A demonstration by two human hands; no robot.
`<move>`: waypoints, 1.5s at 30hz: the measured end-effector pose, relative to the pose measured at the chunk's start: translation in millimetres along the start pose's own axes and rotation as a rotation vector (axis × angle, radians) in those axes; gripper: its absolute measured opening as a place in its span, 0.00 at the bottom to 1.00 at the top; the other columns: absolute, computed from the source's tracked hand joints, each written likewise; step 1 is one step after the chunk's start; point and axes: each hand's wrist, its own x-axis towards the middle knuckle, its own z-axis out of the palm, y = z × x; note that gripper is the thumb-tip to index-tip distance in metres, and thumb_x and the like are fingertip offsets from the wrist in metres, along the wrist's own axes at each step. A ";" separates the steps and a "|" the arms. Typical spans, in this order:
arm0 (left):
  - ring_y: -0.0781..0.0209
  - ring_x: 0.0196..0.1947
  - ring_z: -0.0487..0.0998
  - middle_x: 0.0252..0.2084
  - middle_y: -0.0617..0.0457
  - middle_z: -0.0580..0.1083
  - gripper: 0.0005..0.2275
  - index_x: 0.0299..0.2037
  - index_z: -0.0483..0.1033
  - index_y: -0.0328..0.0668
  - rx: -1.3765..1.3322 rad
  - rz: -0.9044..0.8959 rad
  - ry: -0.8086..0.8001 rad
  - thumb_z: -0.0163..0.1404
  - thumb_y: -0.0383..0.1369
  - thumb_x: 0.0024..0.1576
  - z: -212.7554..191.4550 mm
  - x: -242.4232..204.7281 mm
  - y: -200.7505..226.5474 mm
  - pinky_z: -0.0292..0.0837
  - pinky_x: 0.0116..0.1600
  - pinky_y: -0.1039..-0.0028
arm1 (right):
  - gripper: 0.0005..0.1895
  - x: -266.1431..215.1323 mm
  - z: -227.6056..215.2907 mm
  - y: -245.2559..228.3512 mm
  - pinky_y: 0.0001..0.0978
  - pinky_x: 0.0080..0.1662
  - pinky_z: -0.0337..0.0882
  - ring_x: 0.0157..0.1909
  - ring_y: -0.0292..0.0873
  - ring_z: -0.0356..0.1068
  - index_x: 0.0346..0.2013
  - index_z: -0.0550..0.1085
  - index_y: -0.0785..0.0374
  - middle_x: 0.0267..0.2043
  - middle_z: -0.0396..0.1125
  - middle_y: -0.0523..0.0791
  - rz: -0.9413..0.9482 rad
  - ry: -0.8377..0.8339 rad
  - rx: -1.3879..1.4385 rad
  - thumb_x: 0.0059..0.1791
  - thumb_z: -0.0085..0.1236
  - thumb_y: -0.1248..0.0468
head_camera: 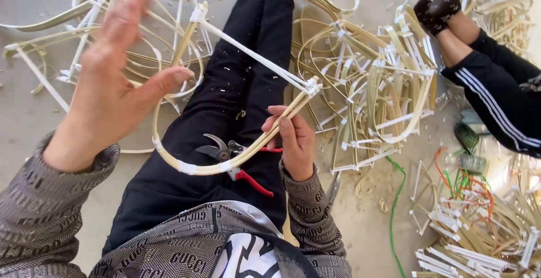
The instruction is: The person is assembling U-shaped bamboo frames by joining pieces together and securing them with tape and white bindings.
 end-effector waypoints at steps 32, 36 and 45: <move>0.62 0.55 0.79 0.56 0.49 0.78 0.20 0.63 0.72 0.37 -1.081 -0.529 -0.452 0.53 0.26 0.59 51.4 -37.2 46.3 0.74 0.59 0.70 | 0.13 -22.7 40.9 18.9 0.29 0.55 0.73 0.52 0.39 0.74 0.57 0.69 0.72 0.56 0.72 0.49 -0.098 -0.216 -0.211 0.61 0.40 0.69; 0.68 0.52 0.77 0.55 0.51 0.77 0.16 0.59 0.74 0.35 -1.182 -0.621 -0.377 0.54 0.25 0.60 94.4 -65.2 62.3 0.74 0.55 0.77 | 0.13 -35.2 37.8 36.1 0.28 0.46 0.74 0.41 0.38 0.76 0.55 0.72 0.71 0.40 0.74 0.47 -0.019 -0.233 -0.348 0.58 0.46 0.70; 0.71 0.40 0.81 0.43 0.51 0.80 0.10 0.50 0.76 0.28 -1.570 -0.924 -0.299 0.55 0.25 0.61 105.8 -71.2 64.4 0.79 0.46 0.79 | 0.10 -17.1 -3.3 -28.7 0.27 0.51 0.74 0.47 0.34 0.73 0.50 0.74 0.68 0.47 0.74 0.44 0.000 -0.088 -0.171 0.57 0.52 0.66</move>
